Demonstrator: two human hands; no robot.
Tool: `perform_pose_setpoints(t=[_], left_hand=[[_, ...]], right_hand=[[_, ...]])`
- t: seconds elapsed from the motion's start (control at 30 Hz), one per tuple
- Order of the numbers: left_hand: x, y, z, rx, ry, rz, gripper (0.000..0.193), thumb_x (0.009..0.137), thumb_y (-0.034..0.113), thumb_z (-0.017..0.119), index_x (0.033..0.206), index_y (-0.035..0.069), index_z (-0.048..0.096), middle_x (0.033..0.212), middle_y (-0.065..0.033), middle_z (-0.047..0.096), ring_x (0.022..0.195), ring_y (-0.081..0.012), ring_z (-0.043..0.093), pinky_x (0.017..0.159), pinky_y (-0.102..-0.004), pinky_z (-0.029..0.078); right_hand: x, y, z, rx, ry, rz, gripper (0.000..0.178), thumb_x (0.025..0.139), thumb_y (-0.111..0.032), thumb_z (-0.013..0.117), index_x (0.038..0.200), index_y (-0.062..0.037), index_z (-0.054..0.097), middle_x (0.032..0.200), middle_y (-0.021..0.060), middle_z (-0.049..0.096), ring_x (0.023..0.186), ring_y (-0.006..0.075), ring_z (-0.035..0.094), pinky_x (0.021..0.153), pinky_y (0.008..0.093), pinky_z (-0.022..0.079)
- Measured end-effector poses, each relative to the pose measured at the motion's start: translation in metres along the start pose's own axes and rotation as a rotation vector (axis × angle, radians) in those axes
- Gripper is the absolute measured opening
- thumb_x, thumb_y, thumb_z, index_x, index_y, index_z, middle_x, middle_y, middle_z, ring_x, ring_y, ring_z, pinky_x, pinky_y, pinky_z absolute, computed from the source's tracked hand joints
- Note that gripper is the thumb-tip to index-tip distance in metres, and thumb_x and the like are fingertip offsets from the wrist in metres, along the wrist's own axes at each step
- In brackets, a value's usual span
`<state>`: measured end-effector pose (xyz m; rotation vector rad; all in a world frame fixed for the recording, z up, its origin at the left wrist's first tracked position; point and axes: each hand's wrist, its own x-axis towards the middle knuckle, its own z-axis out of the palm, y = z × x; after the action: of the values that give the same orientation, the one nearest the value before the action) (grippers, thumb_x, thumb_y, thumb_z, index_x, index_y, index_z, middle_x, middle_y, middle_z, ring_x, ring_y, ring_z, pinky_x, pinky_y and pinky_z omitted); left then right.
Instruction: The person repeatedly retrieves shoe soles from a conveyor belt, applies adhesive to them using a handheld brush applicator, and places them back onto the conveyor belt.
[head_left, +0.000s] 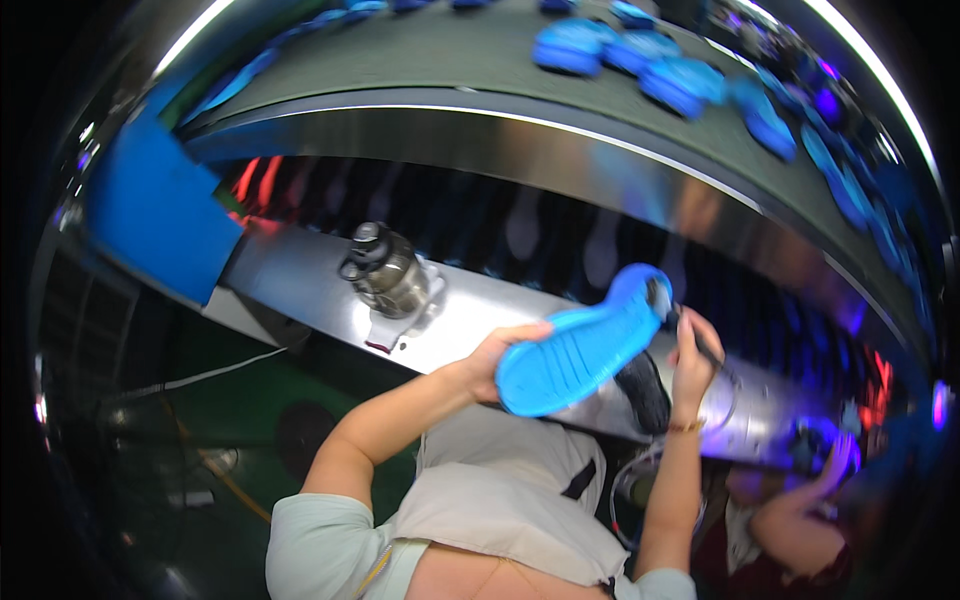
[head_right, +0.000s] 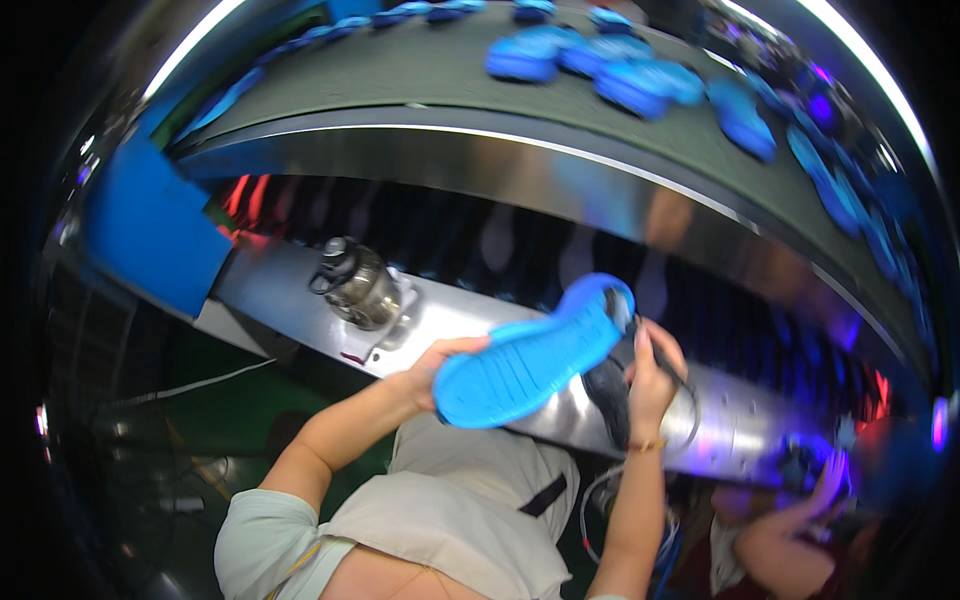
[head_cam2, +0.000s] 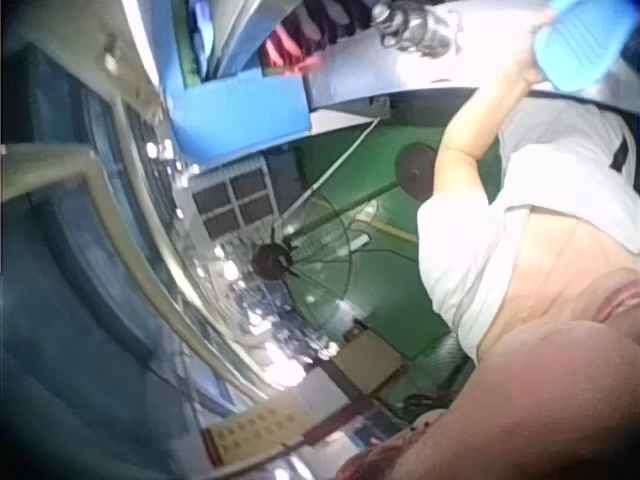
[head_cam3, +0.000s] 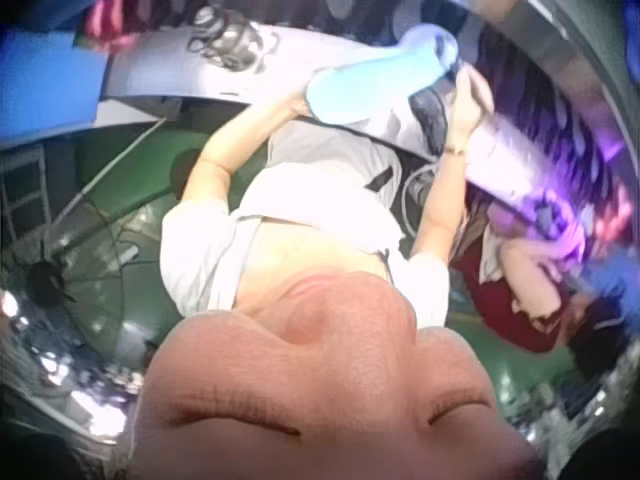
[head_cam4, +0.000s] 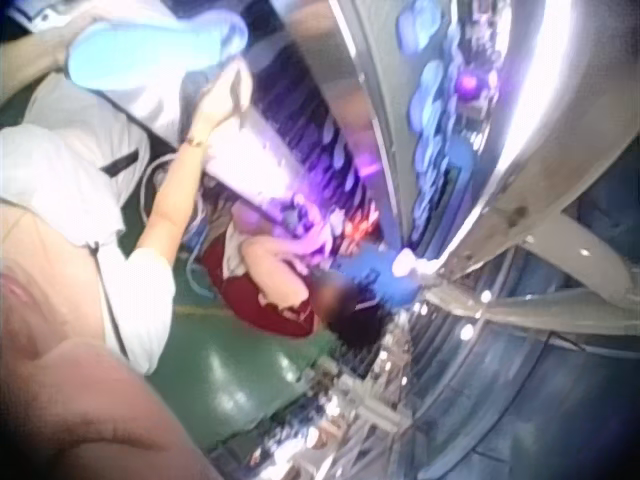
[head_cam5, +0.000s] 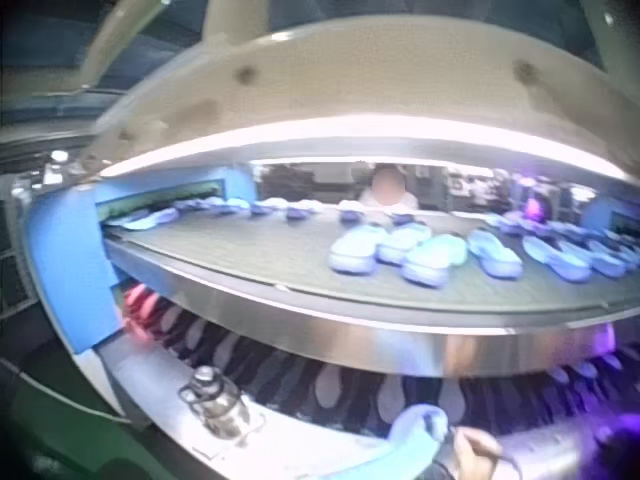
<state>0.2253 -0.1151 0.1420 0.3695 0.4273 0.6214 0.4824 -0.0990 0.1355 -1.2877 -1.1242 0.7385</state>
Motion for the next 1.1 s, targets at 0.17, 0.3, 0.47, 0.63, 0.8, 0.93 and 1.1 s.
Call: perform_pose_setpoints(t=[0.17,0.3,0.47,0.63,0.8,0.93,1.1], left_hand=[[0.007,-0.001,-0.037,-0.087,0.067,0.07,0.056,0.083,0.034,0.053,0.125,0.0,0.04,0.11,-0.0164,0.055,0.094,-0.0245,0.058,0.083,-0.0383,0.048],[-0.036,0.002,-0.037,-0.032,-0.002,0.184,0.054,0.085,0.032,0.047,0.127,0.0,0.037,0.109,-0.0171,0.056,0.094,-0.0241,0.058,0.084,-0.035,0.047],[-0.071,0.04,-0.063,0.319,-0.14,0.498,0.06,0.085,0.039,0.041,0.129,-0.001,0.034,0.118,-0.0189,0.049,0.098,-0.027,0.056,0.083,-0.0378,0.047],[-0.108,0.196,-0.005,0.274,-0.402,0.926,0.063,0.086,0.043,0.035,0.132,0.0,0.028,0.127,-0.0227,0.041,0.107,-0.0476,0.045,0.088,-0.0615,0.036],[-0.069,0.312,-0.01,-0.467,0.248,1.457,0.057,0.086,0.04,0.039,0.124,-0.001,0.034,0.123,-0.0183,0.042,0.107,-0.035,0.048,0.085,-0.0501,0.042],[0.008,0.27,0.002,1.177,0.942,1.785,0.025,0.083,0.023,0.047,0.089,0.002,0.059,0.092,-0.0094,0.062,0.082,-0.0223,0.06,0.081,-0.0366,0.044],[0.032,0.241,-0.01,1.941,1.14,2.058,0.017,0.073,0.013,0.05,0.063,0.01,0.064,0.071,0.0005,0.065,0.07,-0.0179,0.061,0.079,-0.0333,0.042]], right_hand=[[-0.076,-0.023,0.03,-0.188,-0.451,0.017,0.013,0.072,0.002,0.065,0.085,0.002,0.064,0.068,0.0095,0.062,0.055,0.0127,0.057,0.055,0.0246,0.044],[-0.082,-0.023,0.013,0.448,-0.59,-0.065,0.029,0.076,-0.022,0.064,0.089,0.0038,0.06,0.075,0.0188,0.061,0.039,0.0106,0.049,0.035,0.0193,0.036],[-0.043,0.01,-0.027,0.483,-0.172,0.07,0.024,0.086,-0.015,0.052,0.104,0.0021,0.053,0.103,0.0144,0.058,0.054,0.0064,0.046,0.048,0.0166,0.036],[-0.007,0.002,-0.05,-0.18,-0.175,-0.081,0.029,0.088,-0.014,0.051,0.11,0.0029,0.054,0.101,0.0102,0.061,0.075,0.0098,0.055,0.07,0.021,0.043],[0.032,-0.007,-0.031,-0.658,-0.065,-0.565,0.049,0.084,-0.024,0.052,0.125,0.0011,0.042,0.135,0.0169,0.035,0.124,0.0301,0.032,0.102,0.0384,0.024],[0.054,-0.008,-0.026,-0.995,0.059,-0.693,0.082,0.075,-0.033,0.061,0.137,-0.0014,0.018,0.143,0.0184,0.014,0.133,0.0343,0.011,0.106,0.0434,0.011],[0.091,0.03,-0.027,-1.206,0.184,-0.832,0.095,0.072,-0.037,0.064,0.137,0.0012,0.007,0.142,0.0263,0.004,0.132,0.041,0.002,0.107,0.0468,0.004]])
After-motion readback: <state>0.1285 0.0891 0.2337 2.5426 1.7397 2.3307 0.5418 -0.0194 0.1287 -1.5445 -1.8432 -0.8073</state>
